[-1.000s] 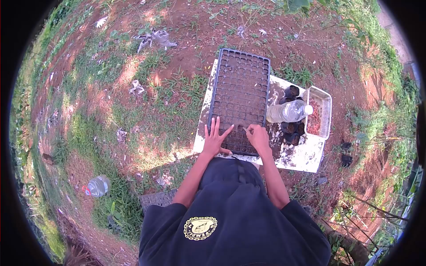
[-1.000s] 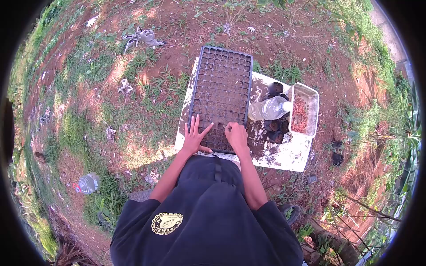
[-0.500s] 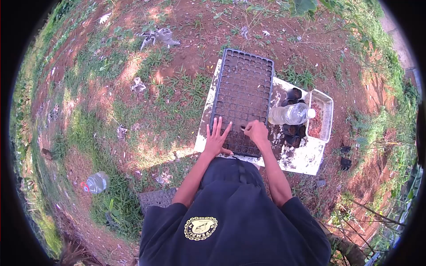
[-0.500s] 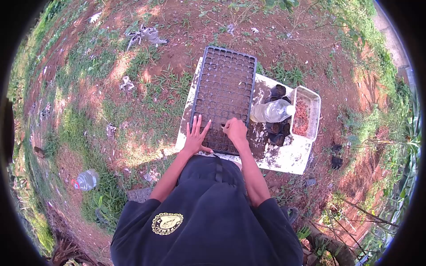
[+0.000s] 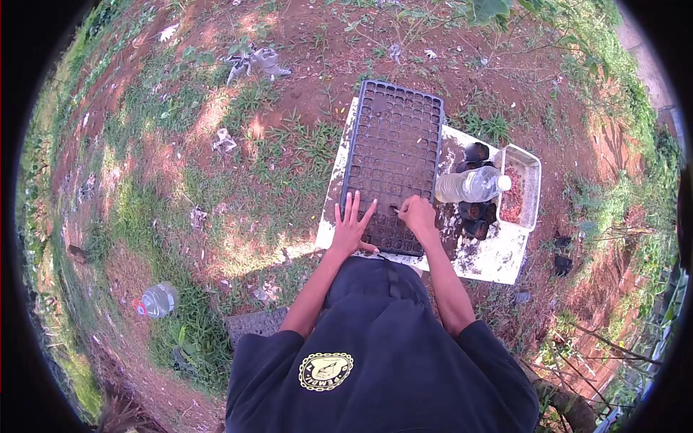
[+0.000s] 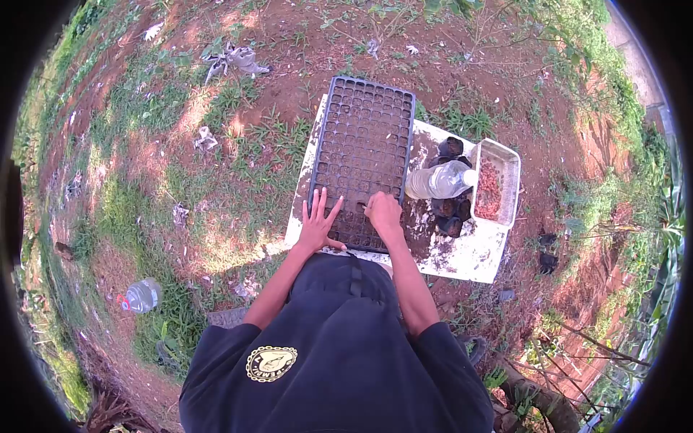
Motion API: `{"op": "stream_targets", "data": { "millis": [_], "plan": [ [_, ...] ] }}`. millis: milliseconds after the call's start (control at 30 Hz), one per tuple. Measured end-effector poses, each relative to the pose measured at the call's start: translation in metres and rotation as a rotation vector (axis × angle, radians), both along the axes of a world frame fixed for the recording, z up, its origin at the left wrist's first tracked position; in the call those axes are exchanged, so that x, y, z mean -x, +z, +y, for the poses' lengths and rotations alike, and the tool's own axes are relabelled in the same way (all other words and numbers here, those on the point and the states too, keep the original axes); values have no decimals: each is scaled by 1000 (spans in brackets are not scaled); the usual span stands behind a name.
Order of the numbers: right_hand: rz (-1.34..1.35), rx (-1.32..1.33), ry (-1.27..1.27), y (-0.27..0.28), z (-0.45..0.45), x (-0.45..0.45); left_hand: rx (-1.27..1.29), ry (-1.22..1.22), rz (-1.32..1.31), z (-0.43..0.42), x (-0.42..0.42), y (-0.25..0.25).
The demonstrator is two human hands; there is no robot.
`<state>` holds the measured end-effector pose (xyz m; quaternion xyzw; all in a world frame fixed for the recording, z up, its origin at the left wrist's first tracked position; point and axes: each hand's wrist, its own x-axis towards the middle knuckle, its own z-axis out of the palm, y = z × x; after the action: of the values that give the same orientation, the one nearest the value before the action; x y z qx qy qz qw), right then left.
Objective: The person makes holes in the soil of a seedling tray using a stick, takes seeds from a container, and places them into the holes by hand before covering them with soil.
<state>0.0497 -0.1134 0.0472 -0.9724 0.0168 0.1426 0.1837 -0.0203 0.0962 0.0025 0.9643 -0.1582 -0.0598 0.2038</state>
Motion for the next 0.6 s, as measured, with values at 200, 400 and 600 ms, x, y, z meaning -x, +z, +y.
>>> {"op": "stream_targets", "data": {
  "millis": [200,400,600],
  "plan": [
    [286,-240,-97,21,-8,-10,2,-2,-4,0,0,-1],
    [-69,1,-3,-1,4,6,-14,-12,23,1,-1,2],
    [239,-267,-99,17,-10,-5,-11,-5,21,0,0,0]
  ]
}}
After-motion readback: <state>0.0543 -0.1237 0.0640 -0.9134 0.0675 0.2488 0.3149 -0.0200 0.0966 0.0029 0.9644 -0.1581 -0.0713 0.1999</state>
